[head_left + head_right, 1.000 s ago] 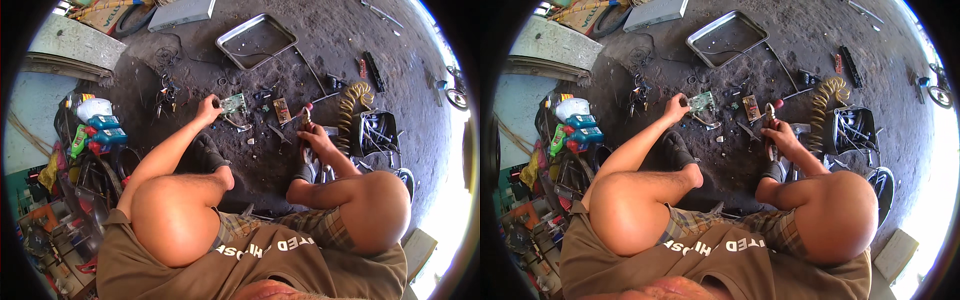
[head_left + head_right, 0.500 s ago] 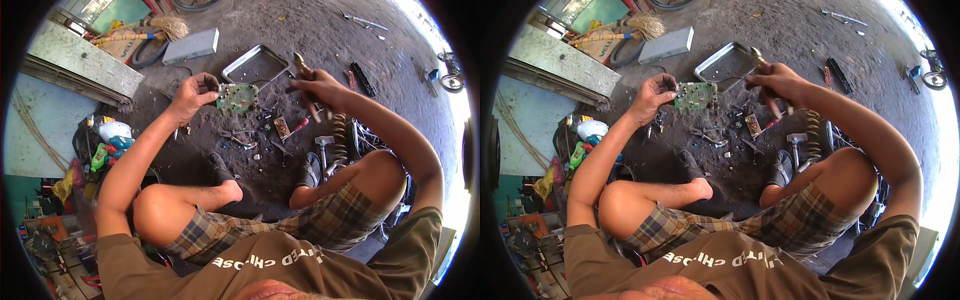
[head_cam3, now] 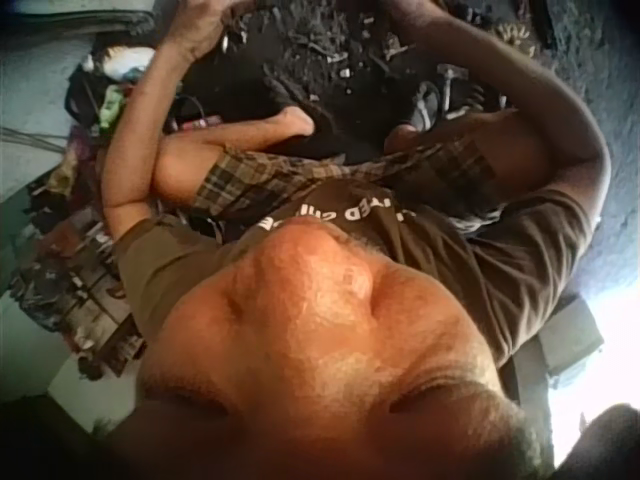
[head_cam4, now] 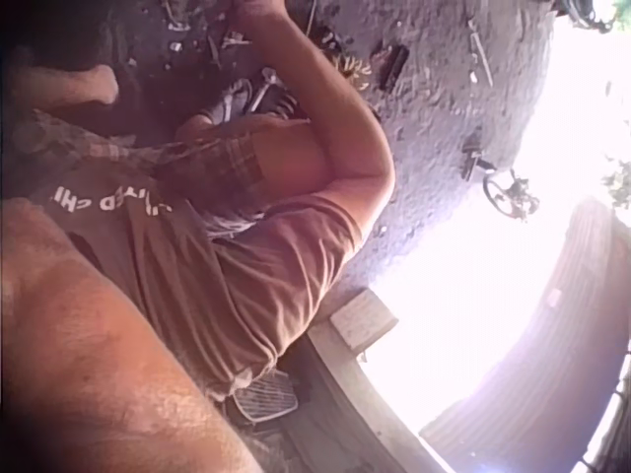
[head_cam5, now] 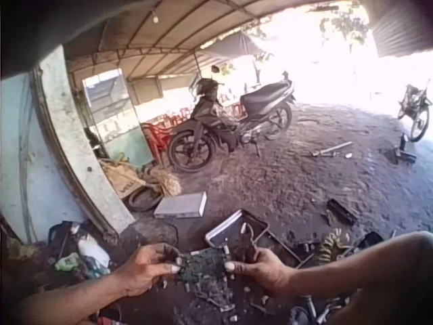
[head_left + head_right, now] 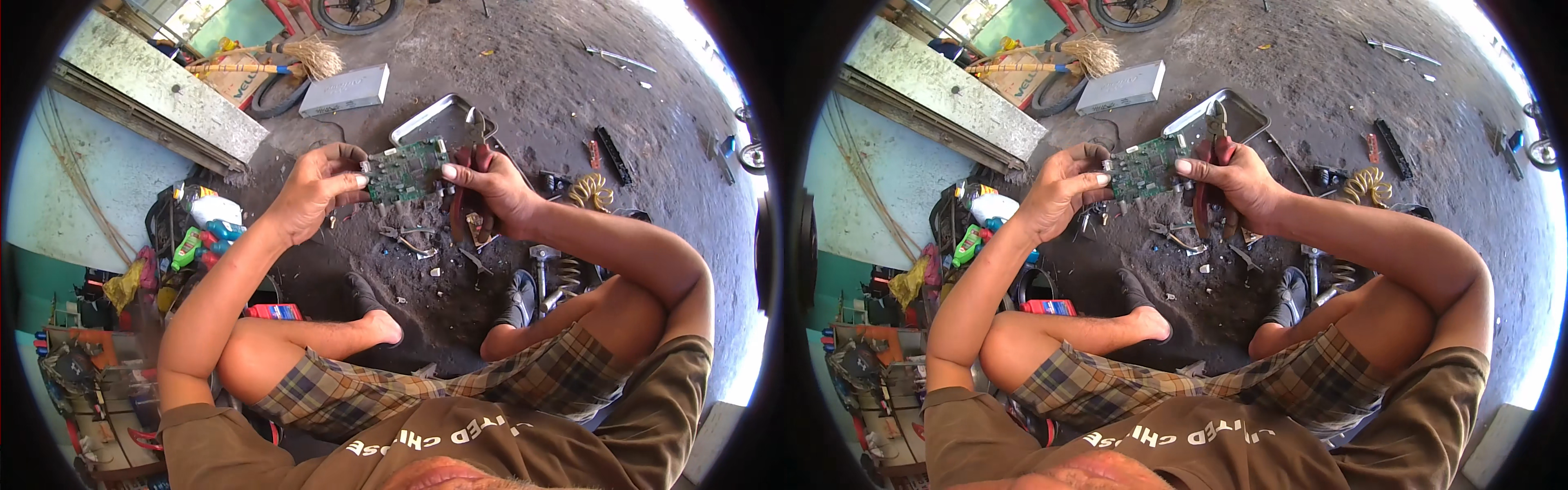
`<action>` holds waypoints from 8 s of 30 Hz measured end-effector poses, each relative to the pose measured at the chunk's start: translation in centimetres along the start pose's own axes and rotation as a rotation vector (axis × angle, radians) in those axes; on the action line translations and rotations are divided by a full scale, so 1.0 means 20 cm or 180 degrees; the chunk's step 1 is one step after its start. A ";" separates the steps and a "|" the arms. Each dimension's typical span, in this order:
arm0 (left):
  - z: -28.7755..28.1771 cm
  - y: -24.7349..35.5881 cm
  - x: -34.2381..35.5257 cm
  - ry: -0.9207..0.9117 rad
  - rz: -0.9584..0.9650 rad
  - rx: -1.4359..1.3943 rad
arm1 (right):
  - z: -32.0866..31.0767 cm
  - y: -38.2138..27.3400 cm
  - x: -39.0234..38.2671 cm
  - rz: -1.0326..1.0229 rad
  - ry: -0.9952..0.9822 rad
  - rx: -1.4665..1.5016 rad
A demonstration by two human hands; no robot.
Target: The person sits on the floor and uses pliers to remove components from a green circuit board. They carefully pull out pins and small parts, placing the removed pieces into a metal tray. The person flips the board over to access the other side and continues removing components.
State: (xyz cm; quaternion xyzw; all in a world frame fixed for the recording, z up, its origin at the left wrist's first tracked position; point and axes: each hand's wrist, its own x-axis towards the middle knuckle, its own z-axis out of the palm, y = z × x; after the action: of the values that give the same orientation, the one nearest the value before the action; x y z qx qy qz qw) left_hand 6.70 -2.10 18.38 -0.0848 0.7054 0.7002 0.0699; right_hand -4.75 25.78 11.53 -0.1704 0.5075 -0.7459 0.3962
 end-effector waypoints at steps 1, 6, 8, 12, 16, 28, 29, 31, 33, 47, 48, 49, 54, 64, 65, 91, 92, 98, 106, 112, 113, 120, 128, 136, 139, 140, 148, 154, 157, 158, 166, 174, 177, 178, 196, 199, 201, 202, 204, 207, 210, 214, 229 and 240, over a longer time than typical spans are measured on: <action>0.00 -0.01 -0.01 0.0043 -0.0015 0.0003 | 0.01 -0.02 -0.02 0.0112 -0.0124 -0.0029; 0.00 0.04 -0.08 0.0201 -0.0105 0.0177 | 0.07 -0.07 -0.08 0.0299 -0.0516 0.0022; 0.01 0.06 -0.09 0.0244 -0.0101 0.0197 | 0.06 -0.07 -0.08 0.0328 -0.0643 0.0007; 0.00 0.06 -0.09 0.0317 -0.0010 0.0147 | 0.08 -0.07 -0.06 0.0293 -0.0604 0.0029; -0.02 0.01 -0.06 0.0201 0.0014 0.0190 | 0.02 -0.02 -0.04 0.0283 -0.0543 0.0211; 0.02 -0.06 0.09 -0.0244 -0.0137 -0.0210 | 0.01 -0.05 -0.08 0.0688 -0.0749 0.0046; 0.03 -0.06 0.09 -0.0253 -0.0135 -0.0219 | 0.00 -0.05 -0.08 0.0692 -0.0732 -0.0023; 0.03 -0.06 0.10 -0.0266 -0.0130 -0.0241 | 0.00 -0.02 -0.06 0.0580 -0.0713 0.0022; 0.03 -0.06 0.10 -0.0235 -0.0130 -0.0234 | 0.00 0.01 -0.05 0.0503 -0.0719 0.0084; -0.05 -0.01 0.08 0.0073 0.0124 -0.0254 | -0.05 0.03 -0.02 0.0520 -0.0312 0.0284; -0.05 -0.01 0.08 0.0109 0.0189 -0.0273 | -0.05 0.02 -0.02 0.0544 -0.0320 0.0316; -0.04 -0.01 0.08 0.0144 0.0254 -0.0293 | -0.07 0.07 0.01 0.0425 -0.0265 0.0350; -0.02 0.02 0.05 0.0106 0.0401 -0.0289 | -0.07 0.07 0.01 0.0410 -0.0212 0.0255; -0.05 0.00 0.03 0.0049 0.0513 -0.0380 | -0.05 0.08 0.01 0.0448 -0.0208 0.0299; -0.05 0.00 0.03 0.0067 0.0514 -0.0386 | -0.05 0.07 0.01 0.0478 -0.0226 0.0294; -0.04 -0.01 0.04 0.0266 0.1323 0.0156 | -0.07 0.10 0.04 0.0325 -0.0238 0.0410; -0.04 -0.01 0.03 0.0291 0.1275 0.0161 | -0.05 0.08 0.03 0.0396 -0.0196 0.0458; 0.00 0.02 0.04 0.0209 0.0994 0.0011 | -0.07 0.09 0.02 0.0403 -0.0182 0.0598; 0.00 0.02 0.03 0.0273 0.0859 0.0023 | -0.05 0.06 0.01 0.0474 -0.0126 0.0524; -0.01 0.01 0.04 0.0294 0.0801 0.0087 | -0.07 0.11 0.04 0.0425 -0.0054 0.0420; -0.01 0.00 0.04 0.0324 0.0804 0.0108 | -0.06 0.11 0.03 0.0439 -0.0058 0.0428; 0.01 0.02 0.03 0.0301 0.0706 0.0059 | -0.06 0.09 0.01 0.0349 -0.0137 0.0495; -0.01 0.00 0.05 0.0337 0.0801 0.0075 | -0.05 0.08 0.02 0.0362 -0.0125 0.0439; -0.01 0.02 0.05 0.0080 0.0687 0.0146 | -0.06 0.07 0.01 0.0389 -0.0082 0.0376; 0.02 0.04 0.04 0.0027 0.0637 0.0035 | -0.04 0.06 0.00 0.0415 0.0084 0.0429; 0.03 0.05 0.04 0.0014 0.0617 -0.0022 | -0.04 0.06 0.01 0.0407 0.0139 0.0445; 0.06 0.04 0.04 -0.0379 0.0289 0.0190 | -0.10 0.09 0.07 0.0391 0.0471 0.0526; 0.03 0.02 0.04 -0.0471 0.0163 0.0118 | -0.10 0.07 0.05 0.0306 0.0124 0.0367; 0.03 0.02 0.04 -0.0611 0.0118 -0.0053 | -0.04 0.05 0.02 0.0347 0.0301 0.0517; 0.04 0.02 0.04 -0.0629 0.0107 -0.0080 | -0.04 0.05 0.02 0.0384 0.0307 0.0505; 0.08 0.02 0.05 -0.0602 0.0131 -0.0085 | -0.04 0.07 0.03 0.0645 0.0351 0.0251; 0.11 0.03 0.03 -0.0626 0.0030 0.0281 | -0.05 0.08 0.04 0.0898 0.0260 0.0068; 0.12 0.02 0.03 -0.0573 0.0307 0.0644 | -0.03 0.09 0.04 0.1005 0.0328 0.0102; 0.12 0.02 0.03 -0.0541 0.0328 0.0672 | -0.03 0.09 0.04 0.1048 0.0362 0.0108; 0.19 0.02 0.03 -0.0498 0.0960 0.1438 | -0.04 0.13 0.07 0.1089 0.0164 0.0326; 0.20 0.01 0.04 -0.0587 0.0959 0.1435 | -0.06 0.14 0.07 0.1074 0.0199 0.0268; 0.20 0.03 0.03 -0.0651 0.0952 0.1476 | -0.08 0.17 0.09 0.0916 0.0230 0.0416; 0.19 0.03 0.03 -0.0645 0.0926 0.1362 | -0.10 0.19 0.10 0.0837 0.0247 0.0490; 0.17 0.02 0.03 -0.0623 0.0875 0.1130 | -0.12 0.17 0.11 0.0760 0.0129 0.0527; 0.12 0.01 0.03 -0.0623 0.0594 0.0636 | -0.12 0.12 0.08 0.0682 0.0045 0.0601; 0.11 0.02 0.03 -0.0403 0.0261 0.0100 | -0.09 0.12 0.05 0.0514 0.0102 0.0529; 0.06 -0.01 0.05 -0.0291 0.0103 -0.0165 | -0.05 0.12 0.04 0.0359 0.0261 0.0455; 0.06 -0.07 0.08 -0.0029 -0.0190 -0.0090 | 0.04 0.10 -0.01 0.0591 0.0160 0.0322; 0.04 -0.03 0.07 0.0201 -0.0618 -0.0222 | 0.09 0.05 -0.08 0.0800 -0.0542 0.0271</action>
State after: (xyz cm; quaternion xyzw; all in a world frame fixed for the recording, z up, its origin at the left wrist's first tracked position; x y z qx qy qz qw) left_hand 5.53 -1.37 17.44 -0.1772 0.6709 0.7113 0.1120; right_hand -2.17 25.73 11.57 -0.1511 0.4573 -0.6942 0.5349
